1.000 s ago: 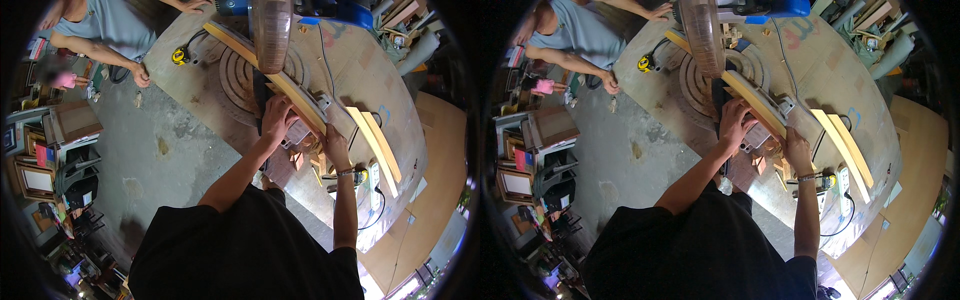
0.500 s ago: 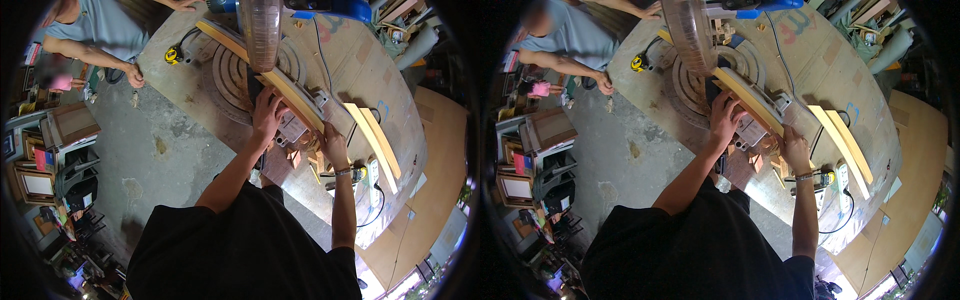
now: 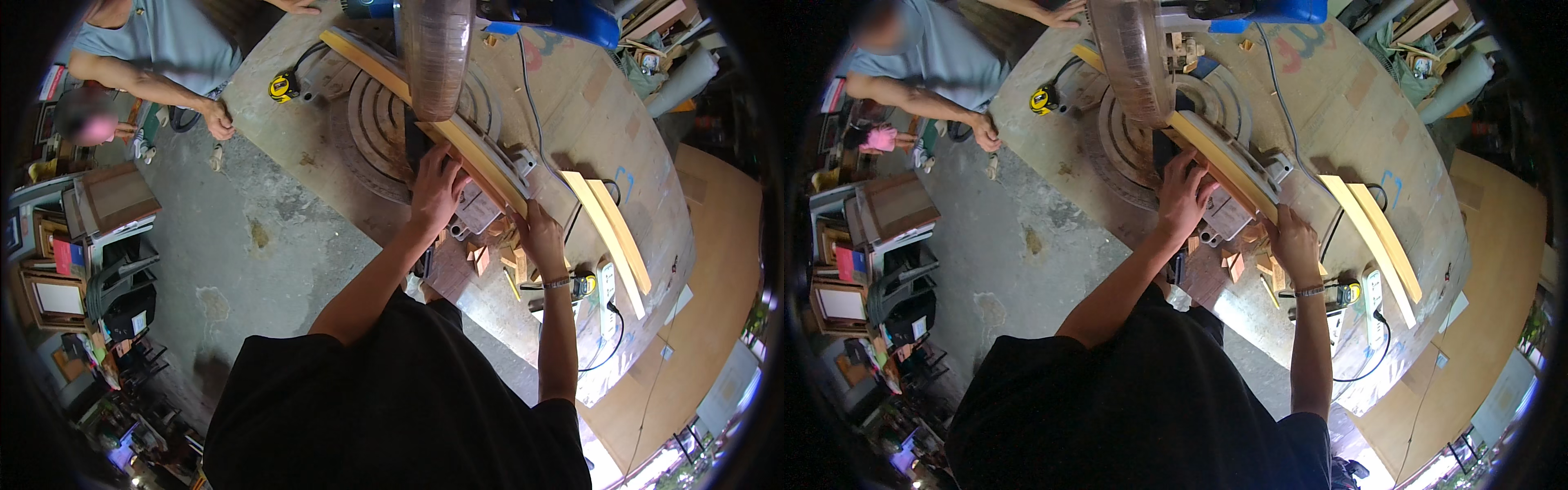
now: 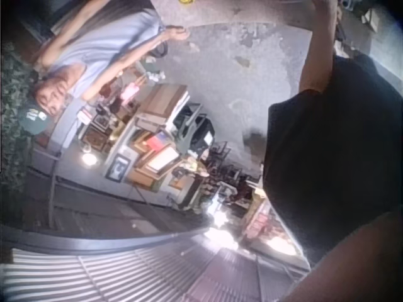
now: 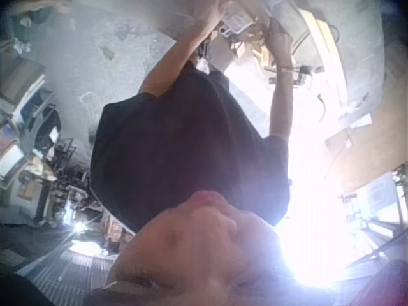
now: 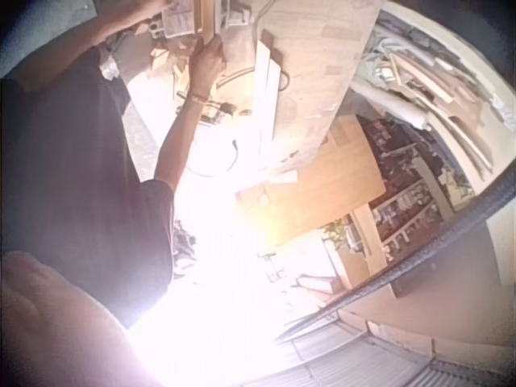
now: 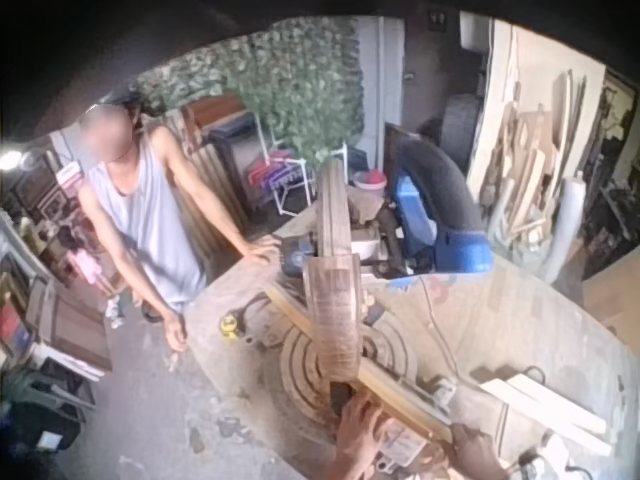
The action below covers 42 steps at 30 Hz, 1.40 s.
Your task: The person measures and marks a wooden plank with a tape measure, pencil, and speed square, then positions it on a miter saw and cuts it. A second person stands nearby observing.
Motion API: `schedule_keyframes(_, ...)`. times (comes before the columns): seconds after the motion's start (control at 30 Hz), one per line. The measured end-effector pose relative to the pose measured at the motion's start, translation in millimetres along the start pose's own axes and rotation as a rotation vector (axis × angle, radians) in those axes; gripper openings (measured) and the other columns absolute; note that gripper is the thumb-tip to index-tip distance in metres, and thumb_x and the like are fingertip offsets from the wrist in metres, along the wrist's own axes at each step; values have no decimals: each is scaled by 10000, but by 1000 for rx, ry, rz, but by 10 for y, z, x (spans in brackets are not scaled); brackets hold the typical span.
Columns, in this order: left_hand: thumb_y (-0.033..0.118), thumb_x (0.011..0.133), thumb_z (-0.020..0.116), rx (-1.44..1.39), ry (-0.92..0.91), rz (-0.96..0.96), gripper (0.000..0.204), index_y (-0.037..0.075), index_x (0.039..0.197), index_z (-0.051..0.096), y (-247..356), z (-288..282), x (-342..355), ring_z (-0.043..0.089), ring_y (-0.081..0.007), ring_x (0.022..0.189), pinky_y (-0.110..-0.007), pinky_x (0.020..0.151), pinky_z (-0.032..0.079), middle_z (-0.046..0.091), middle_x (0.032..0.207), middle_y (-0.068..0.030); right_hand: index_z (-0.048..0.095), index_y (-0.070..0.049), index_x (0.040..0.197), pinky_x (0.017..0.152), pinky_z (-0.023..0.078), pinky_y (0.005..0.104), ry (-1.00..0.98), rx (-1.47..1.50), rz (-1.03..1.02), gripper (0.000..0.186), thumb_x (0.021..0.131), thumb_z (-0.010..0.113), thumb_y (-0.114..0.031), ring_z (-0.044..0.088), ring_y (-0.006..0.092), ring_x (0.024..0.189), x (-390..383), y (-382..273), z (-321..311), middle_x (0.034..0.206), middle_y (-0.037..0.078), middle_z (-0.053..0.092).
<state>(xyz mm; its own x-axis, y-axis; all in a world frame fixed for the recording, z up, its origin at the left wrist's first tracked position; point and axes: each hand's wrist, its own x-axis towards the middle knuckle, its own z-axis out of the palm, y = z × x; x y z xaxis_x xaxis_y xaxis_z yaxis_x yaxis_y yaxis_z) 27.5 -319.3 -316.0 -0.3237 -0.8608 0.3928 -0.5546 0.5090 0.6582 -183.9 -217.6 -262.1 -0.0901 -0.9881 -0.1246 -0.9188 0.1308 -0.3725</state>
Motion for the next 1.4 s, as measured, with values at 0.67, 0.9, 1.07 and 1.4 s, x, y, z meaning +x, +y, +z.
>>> schedule_keyframes(0.67, 168, 833, 725, 14, 9, 32, 382, 13, 1129, 540, -7, 3, 0, 482, -398, 1194, -463, 984, 462, 468, 1270, -216, 537, -17, 1029, 654, 518, 479, -2, 39, 23, 347, 927, 633, -334, 658, 388, 754, 3, -10, -16, 872, 180, 648)
schedule_keyframes(0.9, 157, 824, 742, 10, -17, 26, 461, 22, 1195, 503, -51, 38, -45, 456, -409, 1209, -482, 978, 452, 420, 1321, -221, 561, -30, 995, 636, 520, 468, 12, 31, 19, 309, 921, 642, -319, 659, 371, 716, 6, -17, -9, 833, 162, 658)
schedule_keyframes(1.07, 201, 825, 739, 90, -101, 63, 623, -35, 1309, 425, 93, -28, -72, 424, -424, 1253, -501, 1002, 422, 361, 1388, -242, 589, -39, 989, 599, 519, 437, 64, 36, -33, 269, 888, 676, -272, 660, 341, 673, -140, 53, 1, 797, 143, 661)
schedule_keyframes(1.4, 418, 803, 754, 190, -49, 78, 790, -112, 1292, 432, 334, -5, -92, 439, -445, 1208, -477, 1020, 397, 403, 1316, -291, 633, -55, 1030, 613, 526, 400, 152, 185, -232, 342, 756, 768, -207, 659, 308, 705, -1378, -101, -194, 791, 122, 646)
